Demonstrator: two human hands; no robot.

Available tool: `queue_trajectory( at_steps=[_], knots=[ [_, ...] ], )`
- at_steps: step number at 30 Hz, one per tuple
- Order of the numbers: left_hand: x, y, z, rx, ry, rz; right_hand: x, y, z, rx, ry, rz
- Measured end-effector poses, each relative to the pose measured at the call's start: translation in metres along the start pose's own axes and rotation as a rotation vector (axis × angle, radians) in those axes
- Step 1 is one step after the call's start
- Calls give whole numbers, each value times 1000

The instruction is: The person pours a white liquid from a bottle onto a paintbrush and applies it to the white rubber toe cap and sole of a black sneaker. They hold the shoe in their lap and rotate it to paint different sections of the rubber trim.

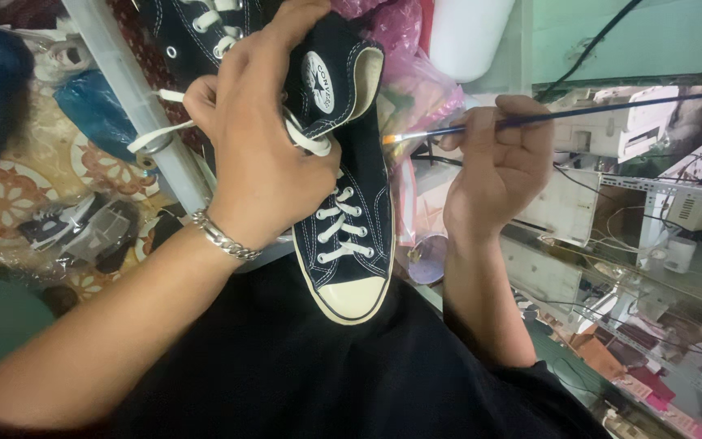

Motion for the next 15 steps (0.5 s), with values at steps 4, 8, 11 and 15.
queue_trajectory(
  at_steps=[4, 8, 11, 15],
  knots=[
    [0, 0, -1, -12, 9, 17, 5, -1, 6, -73, 67, 62],
    [0, -1, -2, -13, 24, 5, 5, -1, 4, -78, 48, 104],
    [0, 0, -1, -2, 19, -4, 4, 0, -1, -33, 22, 58],
    [0, 0, -2, -18, 26, 18, 6, 0, 6, -105, 76, 126]
  ],
)
Point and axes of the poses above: each hand's wrist, its own y-axis away from the middle knuckle, its own x-axis out of the palm, z = x × y, the point moved 3 cm from there along -y, towards the middle knuckle, and after that the axes turned 6 degrees about -y, right-handed, at the moved point
